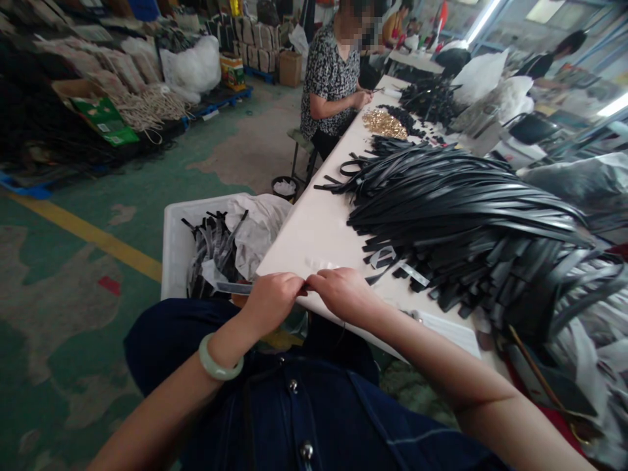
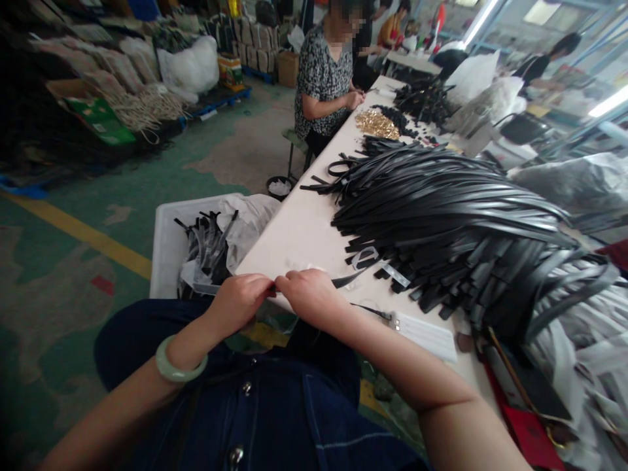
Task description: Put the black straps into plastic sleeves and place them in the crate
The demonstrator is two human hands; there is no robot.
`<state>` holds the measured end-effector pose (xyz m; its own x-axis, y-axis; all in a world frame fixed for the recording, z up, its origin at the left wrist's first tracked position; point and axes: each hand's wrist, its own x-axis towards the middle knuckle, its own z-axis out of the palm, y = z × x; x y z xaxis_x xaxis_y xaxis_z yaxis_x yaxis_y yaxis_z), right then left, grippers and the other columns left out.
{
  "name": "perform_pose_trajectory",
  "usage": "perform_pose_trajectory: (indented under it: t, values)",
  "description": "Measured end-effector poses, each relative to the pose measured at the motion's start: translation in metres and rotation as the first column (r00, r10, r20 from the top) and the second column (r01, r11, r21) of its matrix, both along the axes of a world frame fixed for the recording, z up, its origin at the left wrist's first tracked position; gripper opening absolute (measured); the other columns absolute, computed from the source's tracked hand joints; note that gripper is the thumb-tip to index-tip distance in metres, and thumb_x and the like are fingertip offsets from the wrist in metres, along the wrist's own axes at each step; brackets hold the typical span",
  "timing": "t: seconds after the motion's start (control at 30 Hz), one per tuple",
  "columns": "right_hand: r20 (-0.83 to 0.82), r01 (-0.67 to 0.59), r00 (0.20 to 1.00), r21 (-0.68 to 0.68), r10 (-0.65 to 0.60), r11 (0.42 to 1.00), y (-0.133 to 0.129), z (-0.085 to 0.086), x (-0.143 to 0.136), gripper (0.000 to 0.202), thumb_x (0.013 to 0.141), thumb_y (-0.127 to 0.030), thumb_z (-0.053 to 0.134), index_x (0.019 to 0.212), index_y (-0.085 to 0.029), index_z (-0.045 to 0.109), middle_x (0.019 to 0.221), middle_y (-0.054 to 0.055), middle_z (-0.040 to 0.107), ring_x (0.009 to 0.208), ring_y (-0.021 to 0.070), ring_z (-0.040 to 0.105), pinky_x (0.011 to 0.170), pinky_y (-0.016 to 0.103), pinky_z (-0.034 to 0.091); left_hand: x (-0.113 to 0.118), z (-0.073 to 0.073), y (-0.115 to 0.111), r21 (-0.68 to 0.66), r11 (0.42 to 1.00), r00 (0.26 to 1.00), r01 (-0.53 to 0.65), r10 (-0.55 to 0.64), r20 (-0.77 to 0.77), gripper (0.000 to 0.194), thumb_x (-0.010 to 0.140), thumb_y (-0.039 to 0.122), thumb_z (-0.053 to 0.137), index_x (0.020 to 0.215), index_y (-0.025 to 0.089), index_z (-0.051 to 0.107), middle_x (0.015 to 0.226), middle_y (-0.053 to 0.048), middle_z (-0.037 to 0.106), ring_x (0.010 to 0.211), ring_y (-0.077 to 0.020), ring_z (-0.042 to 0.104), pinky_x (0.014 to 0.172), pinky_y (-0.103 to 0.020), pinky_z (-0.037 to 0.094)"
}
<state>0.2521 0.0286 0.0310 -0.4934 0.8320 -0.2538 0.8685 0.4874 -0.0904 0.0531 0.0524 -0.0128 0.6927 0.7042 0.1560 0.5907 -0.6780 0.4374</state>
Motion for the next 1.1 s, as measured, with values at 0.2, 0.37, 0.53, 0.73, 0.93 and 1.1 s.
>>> perform_pose_trajectory:
  t: [0.2, 0.37, 0.53, 0.73, 0.93, 1.1]
  values:
    - [0.038, 0.057, 0.998, 0.04, -0.058, 0.998, 0.004, 0.003, 0.012, 0.026, 0.097, -0.033, 0.04, 0.092, -0.018, 0.061, 0.087, 0.007, 0.07, 0.078, 0.0209, 0.065, 0.061, 0.027, 0.035, -0.019, -0.004, 0.01, 0.105, 0.987, 0.991, -0.124, 0.13, -0.045, 0.019, 0.087, 0.015, 0.05, 0.087, 0.017, 0.069, 0.091, -0.006, 0.073, 0.084, -0.0211, 0.067, 0.073, -0.03, 0.049]
    - [-0.002, 0.013, 1.0, 0.056, -0.013, 0.998, 0.01, 0.001, 0.014, 0.022, 0.096, -0.031, 0.043, 0.095, -0.019, 0.061, 0.09, 0.006, 0.07, 0.08, 0.0197, 0.065, 0.062, 0.026, 0.033, -0.01, -0.01, 0.01, 0.052, 0.998, 0.995, -0.04, 0.045, -0.091, 0.022, 0.086, 0.013, 0.049, 0.092, 0.017, 0.069, 0.09, -0.005, 0.074, 0.083, -0.0205, 0.068, 0.072, -0.029, 0.05]
    - [0.012, 0.065, 0.998, 0.064, -0.066, 0.996, 0.012, 0.01, 0.026, 0.035, 0.098, -0.037, 0.036, 0.091, -0.018, 0.064, 0.08, 0.007, 0.07, 0.073, 0.0186, 0.063, 0.059, 0.026, 0.028, -0.019, -0.017, 0.018, -0.02, 0.988, 0.986, -0.155, 0.153, -0.067, 0.023, 0.085, 0.016, 0.05, 0.092, 0.016, 0.072, 0.095, -0.008, 0.074, 0.088, -0.0244, 0.068, 0.074, -0.033, 0.05]
    - [0.004, -0.003, 1.0, 0.056, 0.003, 0.998, 0.016, 0.029, 0.028, 0.035, 0.095, -0.036, 0.04, 0.08, -0.017, 0.065, 0.076, 0.007, 0.07, 0.07, 0.0176, 0.063, 0.058, 0.027, 0.026, -0.001, -0.014, 0.015, -0.469, 0.876, 0.937, -0.111, 0.25, 0.244, 0.016, 0.076, 0.019, 0.062, 0.088, 0.017, 0.073, 0.088, -0.003, 0.075, 0.083, -0.0186, 0.068, 0.076, -0.027, 0.05]
    - [0.028, -0.167, 0.985, -0.047, 0.168, 0.985, 0.018, 0.04, 0.009, 0.031, 0.094, -0.03, 0.04, 0.083, -0.017, 0.066, 0.083, 0.008, 0.071, 0.074, 0.0187, 0.064, 0.06, 0.027, 0.028, 0.018, -0.008, 0.014, -0.68, 0.731, 0.877, 0.05, 0.294, 0.38, 0.026, 0.069, 0.019, 0.067, 0.095, 0.016, 0.07, 0.076, -0.001, 0.073, 0.07, -0.0149, 0.066, 0.065, -0.023, 0.048]
    - [-0.02, -0.072, 0.997, -0.029, 0.071, 0.997, 0.032, 0.043, 0.029, 0.031, 0.096, -0.031, 0.039, 0.088, -0.017, 0.066, 0.086, 0.008, 0.071, 0.078, 0.0182, 0.063, 0.067, 0.026, 0.033, 0.003, -0.002, 0.022, -0.716, 0.698, 0.859, -0.022, 0.379, 0.343, 0.036, 0.068, 0.02, 0.067, 0.103, 0.015, 0.066, 0.071, -0.001, 0.072, 0.068, -0.0165, 0.067, 0.062, -0.024, 0.048]
